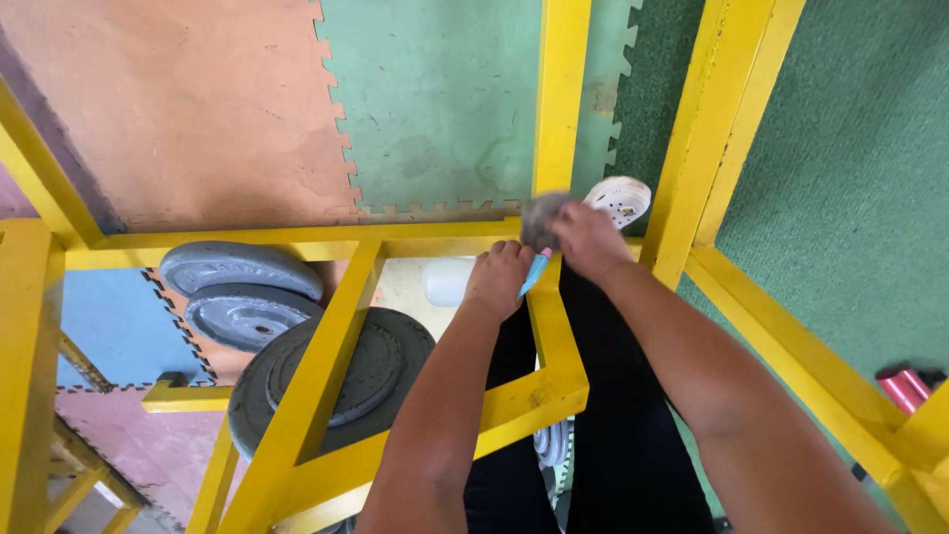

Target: Cleaning and wiping down various yellow-framed gym weight machines using a spray bottle and a cloth.

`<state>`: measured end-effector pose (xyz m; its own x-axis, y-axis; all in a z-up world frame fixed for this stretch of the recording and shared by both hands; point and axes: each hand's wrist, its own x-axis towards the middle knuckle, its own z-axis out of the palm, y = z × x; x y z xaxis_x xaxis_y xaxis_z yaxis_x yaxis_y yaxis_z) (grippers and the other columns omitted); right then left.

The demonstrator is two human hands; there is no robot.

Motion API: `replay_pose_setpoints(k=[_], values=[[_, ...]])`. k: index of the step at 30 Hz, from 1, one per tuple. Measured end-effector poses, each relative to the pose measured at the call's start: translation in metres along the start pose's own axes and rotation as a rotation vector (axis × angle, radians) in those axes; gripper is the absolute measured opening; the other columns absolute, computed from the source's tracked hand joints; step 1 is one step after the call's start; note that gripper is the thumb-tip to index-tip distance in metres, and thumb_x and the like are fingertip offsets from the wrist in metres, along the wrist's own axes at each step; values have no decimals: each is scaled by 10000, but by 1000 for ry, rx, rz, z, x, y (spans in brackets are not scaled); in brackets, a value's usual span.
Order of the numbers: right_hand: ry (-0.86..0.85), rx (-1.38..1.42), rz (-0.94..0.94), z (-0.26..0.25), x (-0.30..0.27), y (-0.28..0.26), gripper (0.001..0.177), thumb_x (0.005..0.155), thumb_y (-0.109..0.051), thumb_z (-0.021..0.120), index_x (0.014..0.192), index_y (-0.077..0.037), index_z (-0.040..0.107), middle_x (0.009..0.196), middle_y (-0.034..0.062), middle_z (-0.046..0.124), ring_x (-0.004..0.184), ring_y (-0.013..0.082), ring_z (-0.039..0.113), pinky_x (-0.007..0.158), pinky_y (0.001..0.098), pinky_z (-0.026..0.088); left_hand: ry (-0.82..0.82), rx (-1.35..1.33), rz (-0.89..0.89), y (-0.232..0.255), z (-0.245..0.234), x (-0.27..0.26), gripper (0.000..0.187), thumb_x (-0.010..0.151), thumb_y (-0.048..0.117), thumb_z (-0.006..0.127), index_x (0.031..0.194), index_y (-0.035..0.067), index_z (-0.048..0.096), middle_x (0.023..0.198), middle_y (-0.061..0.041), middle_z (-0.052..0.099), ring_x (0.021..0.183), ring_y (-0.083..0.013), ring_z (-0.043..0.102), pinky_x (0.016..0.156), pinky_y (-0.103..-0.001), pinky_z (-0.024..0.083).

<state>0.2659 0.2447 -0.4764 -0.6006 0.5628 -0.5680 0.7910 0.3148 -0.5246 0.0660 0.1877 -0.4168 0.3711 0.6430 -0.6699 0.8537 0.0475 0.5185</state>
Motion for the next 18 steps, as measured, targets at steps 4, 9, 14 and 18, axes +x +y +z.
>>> replay_pose_setpoints(k=[4, 9, 14, 18], values=[[453, 82, 58, -23, 49, 19, 294, 865, -60, 686, 1150, -126, 714, 1162, 116, 598, 1084, 303, 613, 949, 475, 489, -21, 15, -43, -9, 4, 8, 520, 703, 65, 733, 1187, 100, 546, 1202, -124, 599, 1171, -343, 583, 941, -459, 505], [289, 36, 76, -24, 34, -23, 382, 767, -200, 744, 1147, -166, 721, 1171, 153, 579, 1126, 361, 529, 955, 532, 412, 136, -137, -134, -16, -6, 16, 472, 759, 70, 707, 1206, 112, 561, 1180, -148, 612, 1086, -394, 615, 929, -490, 506], [364, -9, -78, 33, -8, -12, 306, 801, -190, 711, 1107, -188, 718, 1202, 87, 597, 1191, 333, 541, 1015, 537, 420, 227, -258, -190, -14, -13, 25, 490, 783, 92, 705, 1247, 105, 548, 1196, -174, 611, 1056, -415, 630, 915, -498, 508], [347, 46, 52, -9, 50, 25, 378, 888, -113, 679, 1253, -202, 719, 1238, 82, 601, 1201, 313, 551, 1010, 513, 433, 299, -304, -151, -4, -32, 43, 552, 731, 103, 729, 1247, 96, 534, 1197, -190, 601, 1042, -426, 629, 881, -508, 509]])
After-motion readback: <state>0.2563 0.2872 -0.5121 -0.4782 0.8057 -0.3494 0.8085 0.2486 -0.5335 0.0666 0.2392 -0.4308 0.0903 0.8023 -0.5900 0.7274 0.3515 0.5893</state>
